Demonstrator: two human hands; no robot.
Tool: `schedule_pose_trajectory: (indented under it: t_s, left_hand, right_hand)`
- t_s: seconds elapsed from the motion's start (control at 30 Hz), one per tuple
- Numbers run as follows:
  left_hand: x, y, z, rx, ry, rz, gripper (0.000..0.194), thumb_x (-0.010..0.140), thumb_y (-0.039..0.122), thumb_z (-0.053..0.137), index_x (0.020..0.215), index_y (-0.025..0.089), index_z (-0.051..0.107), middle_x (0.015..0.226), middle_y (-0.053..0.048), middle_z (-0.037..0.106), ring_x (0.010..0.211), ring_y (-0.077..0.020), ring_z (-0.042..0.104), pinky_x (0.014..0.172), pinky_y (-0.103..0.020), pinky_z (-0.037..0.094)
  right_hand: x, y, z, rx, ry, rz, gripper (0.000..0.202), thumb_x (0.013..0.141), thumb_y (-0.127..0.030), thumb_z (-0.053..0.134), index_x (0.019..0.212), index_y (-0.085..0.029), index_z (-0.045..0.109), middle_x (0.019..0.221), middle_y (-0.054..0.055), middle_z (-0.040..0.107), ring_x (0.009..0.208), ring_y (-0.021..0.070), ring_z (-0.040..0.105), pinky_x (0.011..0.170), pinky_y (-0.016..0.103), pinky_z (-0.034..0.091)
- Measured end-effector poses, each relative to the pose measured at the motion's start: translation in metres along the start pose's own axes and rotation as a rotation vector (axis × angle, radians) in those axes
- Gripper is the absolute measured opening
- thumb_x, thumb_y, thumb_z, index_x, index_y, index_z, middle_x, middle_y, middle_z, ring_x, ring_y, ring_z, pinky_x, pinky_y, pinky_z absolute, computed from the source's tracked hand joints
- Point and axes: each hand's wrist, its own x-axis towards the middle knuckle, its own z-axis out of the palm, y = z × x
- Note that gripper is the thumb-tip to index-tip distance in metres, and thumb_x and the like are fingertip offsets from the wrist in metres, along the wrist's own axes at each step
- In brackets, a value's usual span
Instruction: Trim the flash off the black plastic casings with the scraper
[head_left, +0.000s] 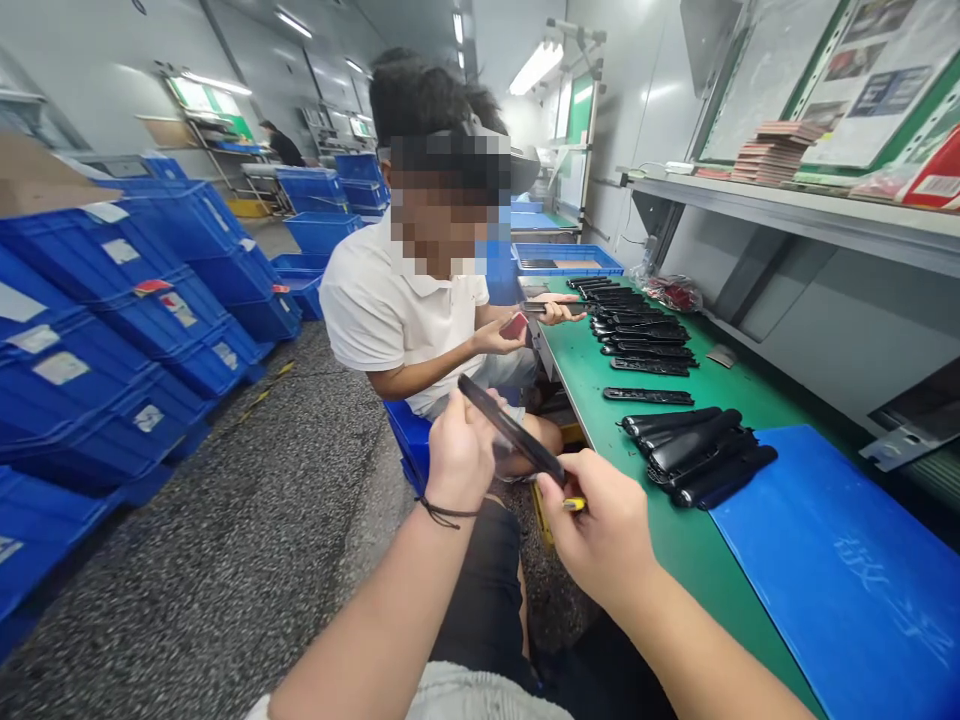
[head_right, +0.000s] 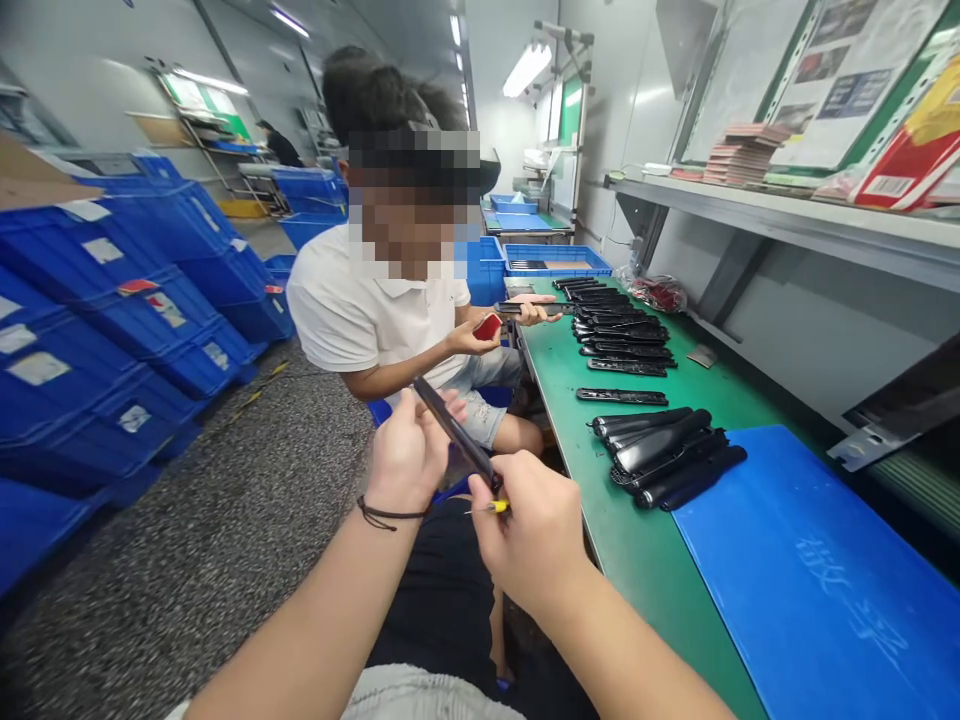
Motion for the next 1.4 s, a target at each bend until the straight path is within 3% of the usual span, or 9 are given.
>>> schedule_pose_trajectory:
  t_s: [0.1,0.2,0.27,0.37,0.53,0.7,0.83,0.97,1.4]
  left_hand:
    - [-0.019,0.005,-0.006,0.417,-0.002,0.657,0.025,0.095,0.03,0.067,0.118,0.021,0.066,0.136,-0.013,0.065,0.13,-0.0251,0.06,0.109,-0.037,0.048]
    - [-0.041,0.016,-0.008,0.738,-0.5,0.973,0.021,0.097,0.037,0.057,0.103,0.024,0.072,0.119,-0.012,0.073,0.123,-0.0316,0.062,0.111,-0.046,0.042]
    - [-0.048,0.02,-0.008,0.828,-0.718,0.981,0.032,0.099,0.035,0.048,0.075,0.023,0.064,0.079,-0.009,0.068,0.086,-0.0282,0.065,0.09,-0.043,0.045]
    - [-0.044,0.019,-0.011,0.87,-0.667,0.974,0.038,0.099,0.03,0.043,0.062,0.023,0.048,0.059,-0.004,0.048,0.059,-0.021,0.044,0.067,-0.037,0.031]
    - [-0.035,0.019,-0.019,0.872,-0.661,0.902,0.037,0.096,0.029,0.046,0.06,0.023,0.043,0.058,-0.003,0.042,0.058,-0.0203,0.04,0.066,-0.037,0.025]
    - [-0.033,0.022,-0.022,0.928,-0.714,0.992,0.036,0.099,0.026,0.039,0.063,0.022,0.04,0.06,-0.001,0.039,0.058,-0.0194,0.037,0.065,-0.037,0.025]
    - [-0.029,0.024,-0.023,0.967,-0.756,1.016,0.033,0.097,0.025,0.04,0.064,0.023,0.04,0.059,-0.001,0.039,0.057,-0.0197,0.037,0.065,-0.037,0.024]
    - [-0.029,0.026,-0.02,1.024,-0.808,1.045,0.029,0.092,0.027,0.044,0.063,0.024,0.042,0.058,-0.002,0.042,0.056,-0.0201,0.035,0.065,-0.038,0.023]
    - [-0.037,0.023,-0.02,1.069,-0.802,1.085,0.028,0.095,0.02,0.042,0.067,0.023,0.039,0.059,-0.001,0.042,0.056,-0.019,0.037,0.063,-0.036,0.024]
  right_hand:
    - [0.007,-0.002,-0.019,0.025,-0.022,-0.01,0.015,0.104,-0.026,0.054,0.092,-0.019,0.061,0.074,-0.001,0.057,0.063,0.0112,0.05,0.06,0.025,0.036]
    - [0.01,-0.013,-0.028,0.093,-0.085,-0.037,0.016,0.103,-0.026,0.057,0.088,-0.02,0.058,0.073,-0.002,0.057,0.062,0.0109,0.051,0.058,0.024,0.037]
    - [0.009,-0.022,-0.031,0.111,-0.119,-0.008,0.013,0.102,-0.028,0.06,0.091,-0.021,0.057,0.075,-0.002,0.059,0.063,0.0113,0.053,0.057,0.024,0.037]
    - [0.011,-0.031,-0.037,0.12,-0.217,0.089,0.018,0.101,-0.031,0.064,0.114,-0.021,0.056,0.088,0.001,0.065,0.07,0.0138,0.059,0.06,0.025,0.043]
    - [0.019,-0.021,-0.045,-0.014,-0.257,-0.111,0.023,0.108,-0.015,0.037,0.105,-0.021,0.059,0.085,0.004,0.06,0.075,0.017,0.052,0.067,0.029,0.041]
    - [0.018,-0.007,-0.039,-0.272,-0.25,-0.234,0.031,0.106,-0.009,0.036,0.105,-0.019,0.065,0.084,0.005,0.058,0.074,0.0186,0.044,0.067,0.033,0.033]
    - [0.014,-0.009,-0.038,-0.202,-0.329,-0.157,0.026,0.111,-0.036,0.043,0.109,-0.019,0.063,0.086,0.004,0.06,0.075,0.0178,0.049,0.066,0.032,0.033]
    - [0.012,-0.013,-0.038,-0.136,-0.377,-0.072,0.051,0.102,-0.07,0.049,0.1,-0.02,0.06,0.082,0.002,0.059,0.07,0.0166,0.049,0.063,0.031,0.03]
    - [0.009,-0.008,-0.031,-0.361,-0.187,-0.275,0.054,0.111,-0.059,0.039,0.075,-0.021,0.049,0.071,0.001,0.047,0.066,0.0177,0.035,0.061,0.035,0.019]
